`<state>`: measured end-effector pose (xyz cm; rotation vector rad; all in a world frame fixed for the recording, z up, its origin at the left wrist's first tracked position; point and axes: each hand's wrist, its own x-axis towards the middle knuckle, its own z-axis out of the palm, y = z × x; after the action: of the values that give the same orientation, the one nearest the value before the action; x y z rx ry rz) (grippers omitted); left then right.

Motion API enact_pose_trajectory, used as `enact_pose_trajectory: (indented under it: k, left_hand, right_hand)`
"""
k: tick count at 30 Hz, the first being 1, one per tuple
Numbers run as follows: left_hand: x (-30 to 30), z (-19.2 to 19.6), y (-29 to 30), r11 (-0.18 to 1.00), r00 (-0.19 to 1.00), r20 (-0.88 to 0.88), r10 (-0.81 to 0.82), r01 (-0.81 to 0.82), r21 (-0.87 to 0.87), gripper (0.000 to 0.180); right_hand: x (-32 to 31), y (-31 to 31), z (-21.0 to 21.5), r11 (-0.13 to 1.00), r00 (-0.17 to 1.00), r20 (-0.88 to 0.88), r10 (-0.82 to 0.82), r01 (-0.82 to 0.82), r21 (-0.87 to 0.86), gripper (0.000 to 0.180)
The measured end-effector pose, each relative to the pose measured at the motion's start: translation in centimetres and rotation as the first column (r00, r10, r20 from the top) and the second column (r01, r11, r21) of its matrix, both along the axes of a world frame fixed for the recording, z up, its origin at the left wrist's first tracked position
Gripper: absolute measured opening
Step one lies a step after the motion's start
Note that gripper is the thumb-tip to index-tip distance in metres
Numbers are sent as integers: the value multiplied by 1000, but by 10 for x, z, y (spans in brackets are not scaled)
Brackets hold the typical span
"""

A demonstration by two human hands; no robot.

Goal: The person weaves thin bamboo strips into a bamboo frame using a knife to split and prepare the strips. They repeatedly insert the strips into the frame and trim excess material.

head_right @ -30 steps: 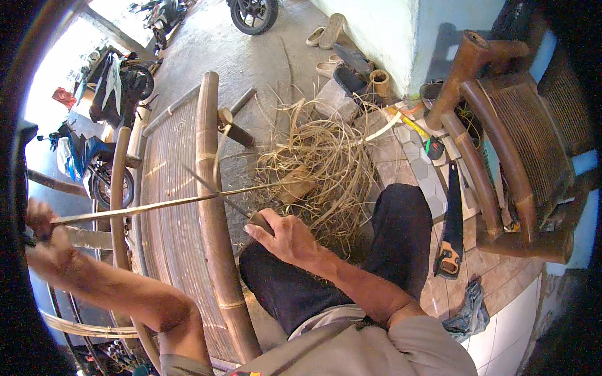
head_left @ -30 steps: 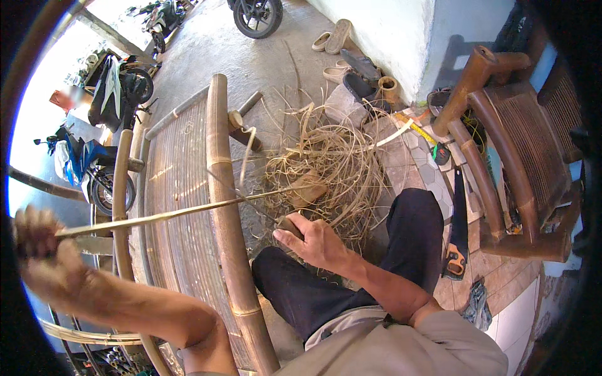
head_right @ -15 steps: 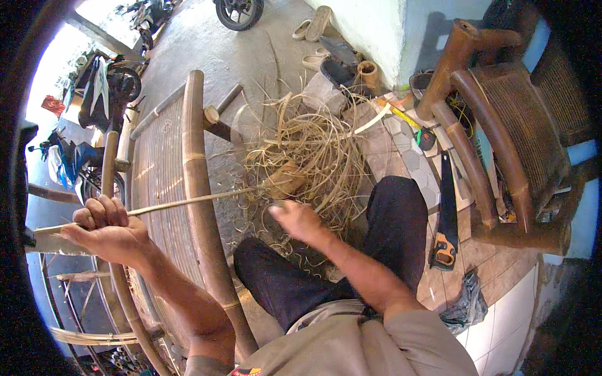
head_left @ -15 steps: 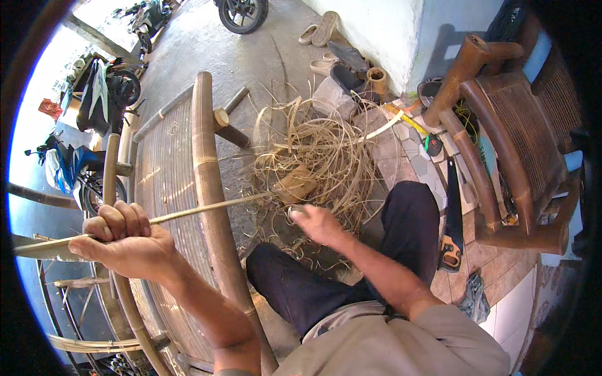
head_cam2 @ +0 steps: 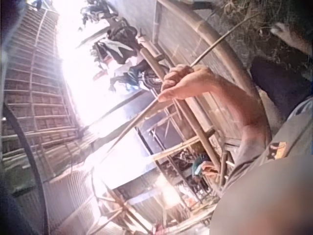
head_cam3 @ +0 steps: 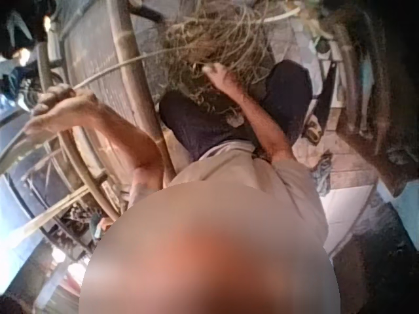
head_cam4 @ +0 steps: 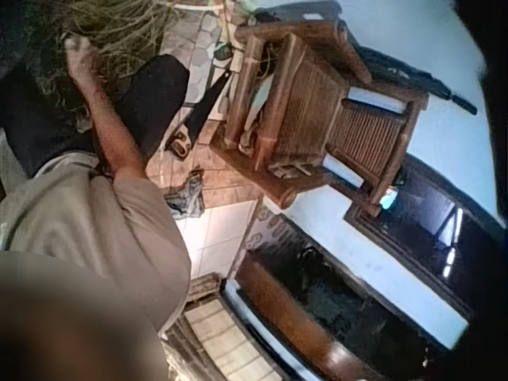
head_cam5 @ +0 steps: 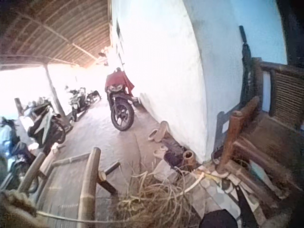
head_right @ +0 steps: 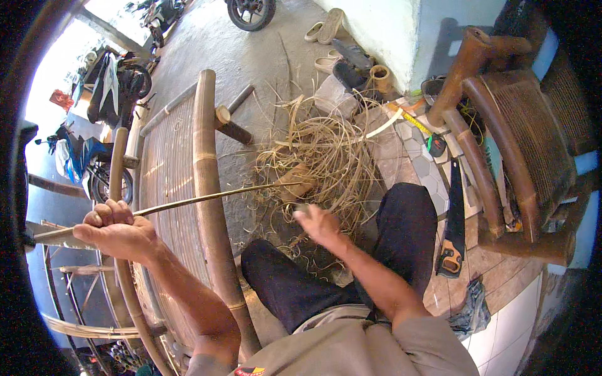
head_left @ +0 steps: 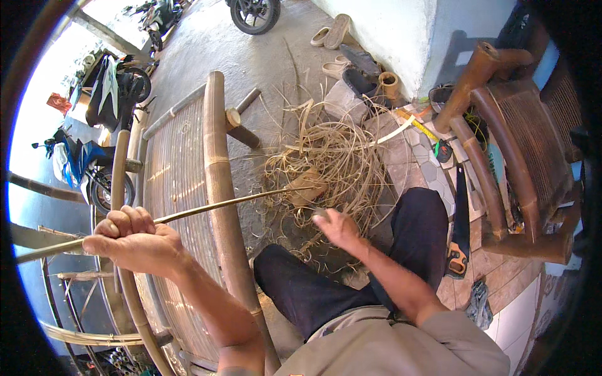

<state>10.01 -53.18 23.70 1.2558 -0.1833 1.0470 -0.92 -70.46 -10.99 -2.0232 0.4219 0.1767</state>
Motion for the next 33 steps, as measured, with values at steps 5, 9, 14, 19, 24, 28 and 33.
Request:
enact_pose_trajectory:
  k: [5,9,14,19,24,28,33]
  left_hand:
    - [-4,-1,-21,996,998,6,70,-70,46,56]
    - [-5,-3,-25,988,993,52,102,-108,112,56]
    - [-3,-2,-15,991,991,39,127,-128,25,57]
    - [-2,-6,-14,989,989,37,147,-148,31,57]
    - [-7,-4,-8,997,997,41,67,-68,20,58]
    - [-11,-5,0,1000,1000,25,6,-6,14,58]
    - [-11,-6,8,999,999,12,30,-30,-12,57]
  right_hand:
    - [-5,80,136,899,791,609,-47,-233,372,48]
    - [4,63,195,912,884,465,52,-232,339,45]
    - [12,34,170,969,994,110,30,-56,243,44]
    - [9,79,159,913,825,565,-2,-228,337,42]
    - [11,73,172,911,918,391,72,-220,349,37]
    - [6,59,167,933,821,566,75,-258,252,37]
    - [5,61,124,952,922,382,66,-173,253,48]
